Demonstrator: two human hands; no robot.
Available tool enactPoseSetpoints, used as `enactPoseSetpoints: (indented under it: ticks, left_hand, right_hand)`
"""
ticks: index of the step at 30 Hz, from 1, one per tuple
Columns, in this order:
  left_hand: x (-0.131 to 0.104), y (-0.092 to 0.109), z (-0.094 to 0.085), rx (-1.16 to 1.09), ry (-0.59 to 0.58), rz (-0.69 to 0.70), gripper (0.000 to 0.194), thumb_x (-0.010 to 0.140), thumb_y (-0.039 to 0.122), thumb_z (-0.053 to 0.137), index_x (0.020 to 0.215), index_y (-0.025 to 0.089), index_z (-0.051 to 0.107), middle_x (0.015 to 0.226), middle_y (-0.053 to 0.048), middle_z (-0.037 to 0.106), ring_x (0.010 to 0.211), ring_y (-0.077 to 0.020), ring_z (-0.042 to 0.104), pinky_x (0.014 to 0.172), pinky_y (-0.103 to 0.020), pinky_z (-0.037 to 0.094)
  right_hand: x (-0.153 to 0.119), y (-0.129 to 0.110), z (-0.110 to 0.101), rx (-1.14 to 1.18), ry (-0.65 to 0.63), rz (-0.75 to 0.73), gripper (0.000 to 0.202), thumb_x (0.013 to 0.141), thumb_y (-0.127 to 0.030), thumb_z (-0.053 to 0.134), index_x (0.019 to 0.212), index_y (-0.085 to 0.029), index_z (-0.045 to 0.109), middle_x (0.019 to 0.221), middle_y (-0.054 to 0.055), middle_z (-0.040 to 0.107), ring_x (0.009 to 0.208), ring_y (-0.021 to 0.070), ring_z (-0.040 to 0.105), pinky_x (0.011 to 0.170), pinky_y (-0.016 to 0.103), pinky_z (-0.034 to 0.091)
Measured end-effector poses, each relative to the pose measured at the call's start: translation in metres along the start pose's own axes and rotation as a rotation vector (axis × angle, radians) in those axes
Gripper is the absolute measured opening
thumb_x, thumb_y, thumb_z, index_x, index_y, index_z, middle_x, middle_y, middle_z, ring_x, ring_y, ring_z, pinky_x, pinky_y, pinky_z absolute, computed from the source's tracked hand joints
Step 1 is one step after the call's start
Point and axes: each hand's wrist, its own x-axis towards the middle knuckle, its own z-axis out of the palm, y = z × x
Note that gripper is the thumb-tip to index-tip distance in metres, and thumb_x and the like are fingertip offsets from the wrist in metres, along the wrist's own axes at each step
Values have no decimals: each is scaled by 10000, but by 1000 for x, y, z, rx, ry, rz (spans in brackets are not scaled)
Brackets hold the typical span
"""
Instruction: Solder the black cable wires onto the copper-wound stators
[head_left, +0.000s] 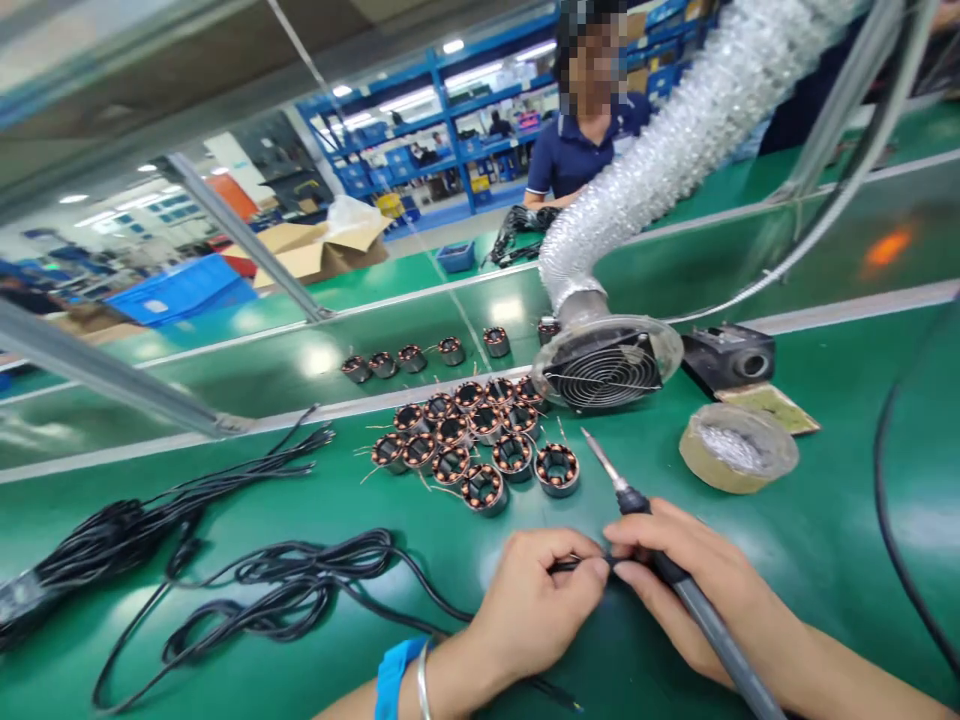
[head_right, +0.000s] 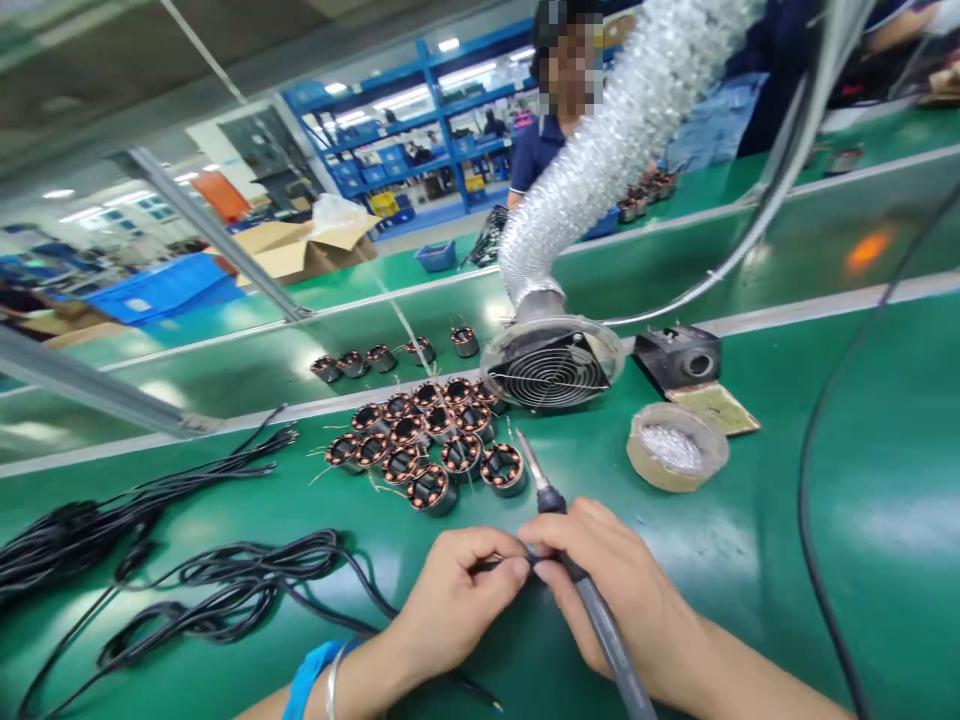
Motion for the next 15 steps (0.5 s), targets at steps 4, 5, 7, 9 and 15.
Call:
enactPoseSetpoints:
  ticks: [4,5,7,9,15]
  left_hand:
    - [-15,2,9,179,54,94,165,797,215,577,878,157,709,595,-1,565,471,-107,399,460,-233,332]
    - [-20,2,13,176,43,98,204,761,204,597,931,155,699,601,-2,578,451,-108,408,448,-235,348]
    - [-27,3,17,129,-8,99,338,690,174,611,1022,136,664,673,-30,646,451,-125,489,458,-241,424]
    - [-30,5,16,126,-61,146,391,658,138,581,1045,115,636,778,-75,698,532,-166,599,537,-258,512]
    - [-24,5,-22,617,27,415,318,824,124,457,1089,119,633,956,-153,720,842,-281,686,785,-383,552]
  right_hand:
    - [-3,1,8,-77,65,-22,243,899,-72,488,1096,-201,546,817,26,613,699,160,601,626,267,527]
    - [-5,1,11,-107,96,-39,231,897,-76,488,1082,-201,548,822,29,622,696,166,606,629,276,527]
    - [-8,1,15,-161,148,-69,221,896,-72,488,1066,-198,552,817,33,636,688,176,612,624,290,519]
    - [-11,1,18,-193,172,-83,228,894,-67,500,1075,-192,558,820,37,645,695,184,619,614,298,510]
    - [-8,14,14,-214,178,-147,256,867,-84,576,1093,-205,585,829,33,659,713,190,629,627,316,520]
